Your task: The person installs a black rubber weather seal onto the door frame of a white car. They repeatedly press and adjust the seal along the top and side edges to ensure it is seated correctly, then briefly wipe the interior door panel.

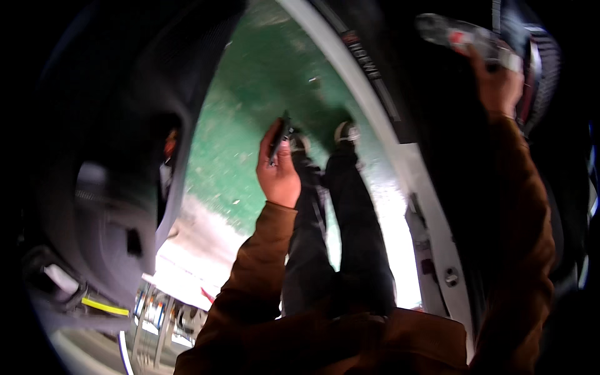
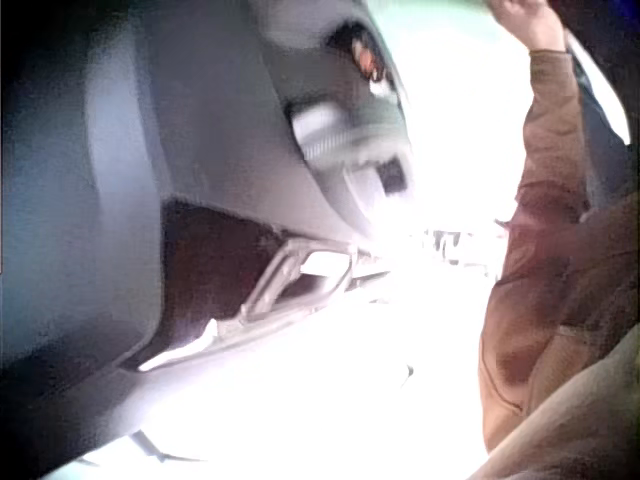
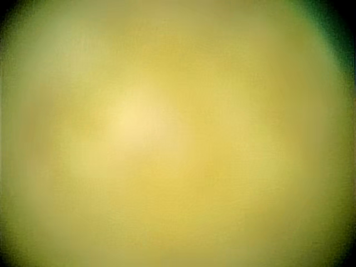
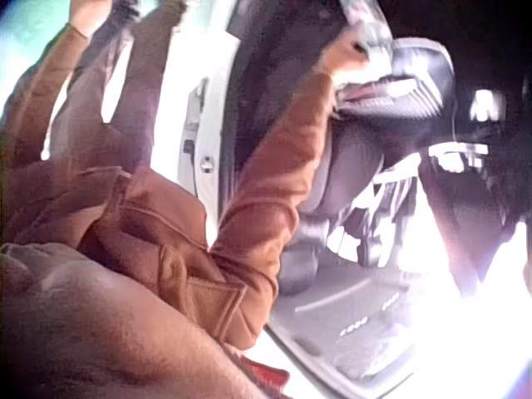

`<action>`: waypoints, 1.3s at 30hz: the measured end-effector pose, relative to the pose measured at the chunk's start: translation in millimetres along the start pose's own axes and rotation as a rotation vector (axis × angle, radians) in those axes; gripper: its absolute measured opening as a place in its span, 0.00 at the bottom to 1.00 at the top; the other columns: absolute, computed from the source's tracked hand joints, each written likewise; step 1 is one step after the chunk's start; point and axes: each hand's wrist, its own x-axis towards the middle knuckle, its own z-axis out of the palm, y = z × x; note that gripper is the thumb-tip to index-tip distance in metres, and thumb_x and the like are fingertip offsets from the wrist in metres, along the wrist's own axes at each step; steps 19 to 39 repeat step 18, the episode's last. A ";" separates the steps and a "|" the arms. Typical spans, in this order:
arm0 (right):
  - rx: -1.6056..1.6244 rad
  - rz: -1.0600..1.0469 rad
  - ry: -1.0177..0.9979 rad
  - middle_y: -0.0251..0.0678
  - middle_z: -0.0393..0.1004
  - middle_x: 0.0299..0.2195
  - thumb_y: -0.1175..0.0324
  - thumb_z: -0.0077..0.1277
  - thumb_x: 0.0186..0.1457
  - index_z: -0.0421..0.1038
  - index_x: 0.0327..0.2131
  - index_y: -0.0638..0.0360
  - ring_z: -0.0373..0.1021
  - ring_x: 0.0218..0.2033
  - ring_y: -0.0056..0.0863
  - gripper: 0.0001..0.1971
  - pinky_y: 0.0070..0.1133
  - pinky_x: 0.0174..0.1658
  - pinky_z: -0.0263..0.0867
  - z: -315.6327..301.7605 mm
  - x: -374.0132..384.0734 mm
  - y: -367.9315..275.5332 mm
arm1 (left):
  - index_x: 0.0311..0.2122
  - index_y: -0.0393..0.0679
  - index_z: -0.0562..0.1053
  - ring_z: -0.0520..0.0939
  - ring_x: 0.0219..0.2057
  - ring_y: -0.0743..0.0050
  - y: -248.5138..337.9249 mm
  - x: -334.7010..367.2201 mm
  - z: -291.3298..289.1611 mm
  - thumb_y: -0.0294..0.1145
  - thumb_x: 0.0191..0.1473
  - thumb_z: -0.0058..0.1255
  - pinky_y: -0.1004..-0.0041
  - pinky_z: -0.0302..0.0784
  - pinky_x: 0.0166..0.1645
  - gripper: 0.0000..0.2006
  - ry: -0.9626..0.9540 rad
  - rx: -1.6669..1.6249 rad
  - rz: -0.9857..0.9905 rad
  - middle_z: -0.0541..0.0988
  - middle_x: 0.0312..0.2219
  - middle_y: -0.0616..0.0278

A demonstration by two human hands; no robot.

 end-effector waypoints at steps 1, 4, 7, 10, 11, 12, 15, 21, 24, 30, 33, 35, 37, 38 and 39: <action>-0.064 -0.104 0.090 0.43 0.83 0.42 0.47 0.67 0.58 0.79 0.49 0.60 0.81 0.40 0.34 0.27 0.29 0.42 0.77 -0.2 0.1 -2.2 | 0.62 0.37 0.72 0.77 0.61 0.59 -2.6 9.2 19.3 0.29 0.70 0.52 0.65 0.69 0.66 0.18 -0.014 0.006 0.021 0.77 0.60 0.53; -0.149 -0.180 0.233 0.47 0.78 0.45 0.42 0.72 0.48 0.79 0.50 0.61 0.79 0.42 0.40 0.36 0.32 0.45 0.76 6.4 -1.1 2.7 | 0.62 0.38 0.72 0.72 0.65 0.46 14.9 53.2 73.9 0.18 0.59 0.52 0.57 0.66 0.70 0.25 -0.087 0.308 0.390 0.74 0.62 0.50; -0.127 -0.100 0.195 0.44 0.74 0.48 0.39 0.71 0.48 0.78 0.53 0.59 0.75 0.48 0.41 0.38 0.35 0.51 0.71 2.6 -5.0 -7.7 | 0.63 0.39 0.70 0.62 0.70 0.39 26.3 102.7 135.9 0.14 0.50 0.54 0.51 0.59 0.74 0.32 -0.227 0.388 0.601 0.67 0.66 0.50; -0.142 -0.070 0.163 0.41 0.71 0.51 0.37 0.71 0.47 0.78 0.54 0.57 0.70 0.54 0.40 0.39 0.37 0.58 0.66 7.1 -2.6 -10.6 | 0.62 0.39 0.71 0.59 0.72 0.43 23.0 158.2 185.4 0.18 0.52 0.55 0.53 0.60 0.73 0.29 -0.326 0.469 0.784 0.66 0.67 0.51; -0.145 -0.070 0.151 0.42 0.71 0.51 0.37 0.71 0.47 0.78 0.54 0.57 0.70 0.53 0.40 0.40 0.37 0.56 0.66 5.8 -2.0 -13.0 | 0.61 0.40 0.71 0.58 0.73 0.46 22.6 172.2 196.0 0.20 0.53 0.56 0.55 0.61 0.74 0.28 -0.345 0.571 0.779 0.66 0.67 0.52; -0.142 -0.054 0.144 0.41 0.70 0.50 0.36 0.70 0.47 0.78 0.55 0.56 0.70 0.53 0.40 0.40 0.37 0.56 0.66 5.7 -2.7 -12.2 | 0.63 0.41 0.71 0.56 0.74 0.49 20.5 183.9 205.3 0.20 0.53 0.56 0.56 0.59 0.74 0.29 -0.399 0.611 0.769 0.64 0.69 0.53; -0.158 -0.036 0.126 0.41 0.70 0.51 0.36 0.69 0.48 0.78 0.55 0.55 0.69 0.53 0.40 0.39 0.38 0.57 0.66 3.9 -1.4 -16.1 | 0.65 0.42 0.70 0.52 0.76 0.50 11.8 196.1 203.9 0.21 0.52 0.58 0.57 0.55 0.76 0.32 -0.522 0.712 0.767 0.59 0.72 0.53; -0.151 0.003 0.091 0.40 0.70 0.52 0.37 0.68 0.50 0.77 0.56 0.54 0.69 0.55 0.42 0.38 0.38 0.59 0.66 3.3 -3.7 -19.7 | 0.66 0.44 0.70 0.50 0.76 0.51 15.4 184.9 181.1 0.22 0.52 0.59 0.58 0.53 0.77 0.33 -0.558 0.706 0.718 0.56 0.74 0.53; -0.151 0.003 0.091 0.40 0.70 0.52 0.37 0.68 0.50 0.77 0.56 0.54 0.69 0.55 0.42 0.38 0.38 0.59 0.66 3.3 -3.7 -19.7 | 0.66 0.44 0.70 0.50 0.76 0.51 15.4 184.9 181.1 0.22 0.52 0.59 0.58 0.53 0.77 0.33 -0.558 0.706 0.718 0.56 0.74 0.53; -0.151 0.003 0.091 0.40 0.70 0.52 0.37 0.68 0.50 0.77 0.56 0.54 0.69 0.55 0.42 0.38 0.38 0.59 0.66 3.3 -3.7 -19.7 | 0.66 0.44 0.70 0.50 0.76 0.51 15.4 184.9 181.1 0.22 0.52 0.59 0.58 0.53 0.77 0.33 -0.558 0.706 0.718 0.56 0.74 0.53; -0.151 0.003 0.091 0.40 0.70 0.52 0.37 0.68 0.50 0.77 0.56 0.54 0.69 0.55 0.42 0.38 0.38 0.59 0.66 3.3 -3.7 -19.7 | 0.66 0.44 0.70 0.50 0.76 0.51 15.4 184.9 181.1 0.22 0.52 0.59 0.58 0.53 0.77 0.33 -0.558 0.706 0.718 0.56 0.74 0.53; -0.151 0.003 0.091 0.40 0.70 0.52 0.37 0.68 0.50 0.77 0.56 0.54 0.69 0.55 0.42 0.38 0.38 0.59 0.66 3.3 -3.7 -19.7 | 0.66 0.44 0.70 0.50 0.76 0.51 15.4 184.9 181.1 0.22 0.52 0.59 0.58 0.53 0.77 0.33 -0.558 0.706 0.718 0.56 0.74 0.53; -0.151 0.003 0.091 0.40 0.70 0.52 0.37 0.68 0.50 0.77 0.56 0.54 0.69 0.55 0.42 0.38 0.38 0.59 0.66 3.3 -3.7 -19.7 | 0.66 0.44 0.70 0.50 0.76 0.51 15.4 184.9 181.1 0.22 0.52 0.59 0.58 0.53 0.77 0.33 -0.558 0.706 0.718 0.56 0.74 0.53; -0.151 0.003 0.091 0.40 0.70 0.52 0.37 0.68 0.50 0.77 0.56 0.54 0.69 0.55 0.42 0.38 0.38 0.59 0.66 3.3 -3.7 -19.7 | 0.66 0.44 0.70 0.50 0.76 0.51 15.4 184.9 181.1 0.22 0.52 0.59 0.58 0.53 0.77 0.33 -0.558 0.706 0.718 0.56 0.74 0.53; -0.151 0.003 0.091 0.40 0.70 0.52 0.37 0.68 0.50 0.77 0.56 0.54 0.69 0.55 0.42 0.38 0.38 0.59 0.66 3.3 -3.7 -19.7 | 0.66 0.44 0.70 0.50 0.76 0.51 15.4 184.9 181.1 0.22 0.52 0.59 0.58 0.53 0.77 0.33 -0.558 0.706 0.718 0.56 0.74 0.53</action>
